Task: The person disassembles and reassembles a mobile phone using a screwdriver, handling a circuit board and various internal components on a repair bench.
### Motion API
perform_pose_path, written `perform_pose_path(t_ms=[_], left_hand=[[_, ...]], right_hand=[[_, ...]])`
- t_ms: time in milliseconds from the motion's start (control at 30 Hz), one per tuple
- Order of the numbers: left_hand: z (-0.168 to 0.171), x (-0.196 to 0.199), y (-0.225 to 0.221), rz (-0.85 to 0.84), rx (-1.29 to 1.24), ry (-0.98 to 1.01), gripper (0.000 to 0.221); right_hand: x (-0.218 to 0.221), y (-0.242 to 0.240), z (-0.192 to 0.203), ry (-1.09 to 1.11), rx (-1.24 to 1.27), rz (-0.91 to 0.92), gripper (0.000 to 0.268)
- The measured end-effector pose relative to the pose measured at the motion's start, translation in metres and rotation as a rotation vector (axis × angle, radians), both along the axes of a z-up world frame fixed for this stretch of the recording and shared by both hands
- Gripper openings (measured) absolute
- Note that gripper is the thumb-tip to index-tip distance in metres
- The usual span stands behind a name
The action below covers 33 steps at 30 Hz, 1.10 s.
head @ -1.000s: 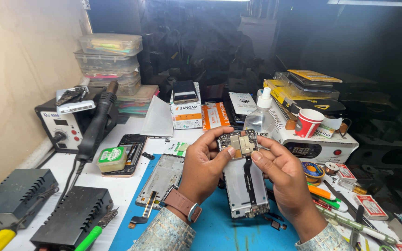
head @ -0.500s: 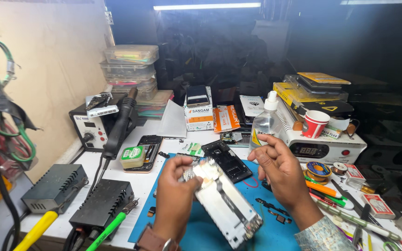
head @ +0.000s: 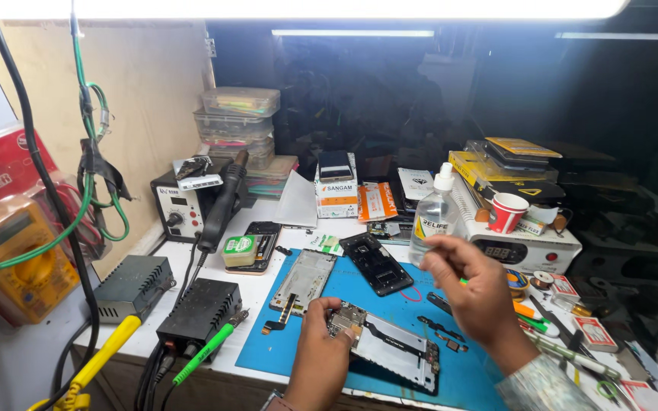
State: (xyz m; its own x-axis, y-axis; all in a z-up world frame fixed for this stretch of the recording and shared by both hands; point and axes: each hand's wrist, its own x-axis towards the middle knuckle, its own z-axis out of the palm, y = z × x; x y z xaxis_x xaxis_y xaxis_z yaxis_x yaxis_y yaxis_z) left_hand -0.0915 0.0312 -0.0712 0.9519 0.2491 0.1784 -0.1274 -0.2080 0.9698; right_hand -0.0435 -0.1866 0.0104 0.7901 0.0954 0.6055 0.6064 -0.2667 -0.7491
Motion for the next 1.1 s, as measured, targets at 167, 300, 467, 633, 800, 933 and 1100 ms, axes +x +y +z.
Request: perform_pose_path(t_ms=[167,300,467,633,800,933,1100], left_hand=[[0.023,-0.014,0.014,-0.138,-0.116,0.294,0.052],[0.040,-0.026,0.031,-0.247,0.466,0.100,0.060],[0.056,-0.034,0.030,-0.250,0.749,0.040,0.042],[0.070,-0.038,0.030,-0.254,0.958,0.090,0.025],[0.074,-0.041,0.031,-0.261,0.994,0.111,0.027],[0.076,-0.043,0.029,-0.259,1.007,0.106,0.027],[0.080,-0.054,0.030,-0.257,1.012,0.102,0.024]], right_hand=[[-0.058,-0.006,0.009,0.048,-0.556,0.023,0.031],[-0.082,-0.011,-0.015,0.073,-0.842,0.078,0.050],[-0.079,-0.013,-0.039,-0.011,-0.908,0.066,0.058],[-0.085,-0.011,-0.045,0.102,-0.847,-0.016,0.047],[-0.081,-0.015,-0.050,0.129,-0.783,0.029,0.040],[-0.071,-0.021,-0.058,0.099,-0.713,0.077,0.036],[-0.063,-0.026,-0.070,0.072,-0.720,0.088,0.032]])
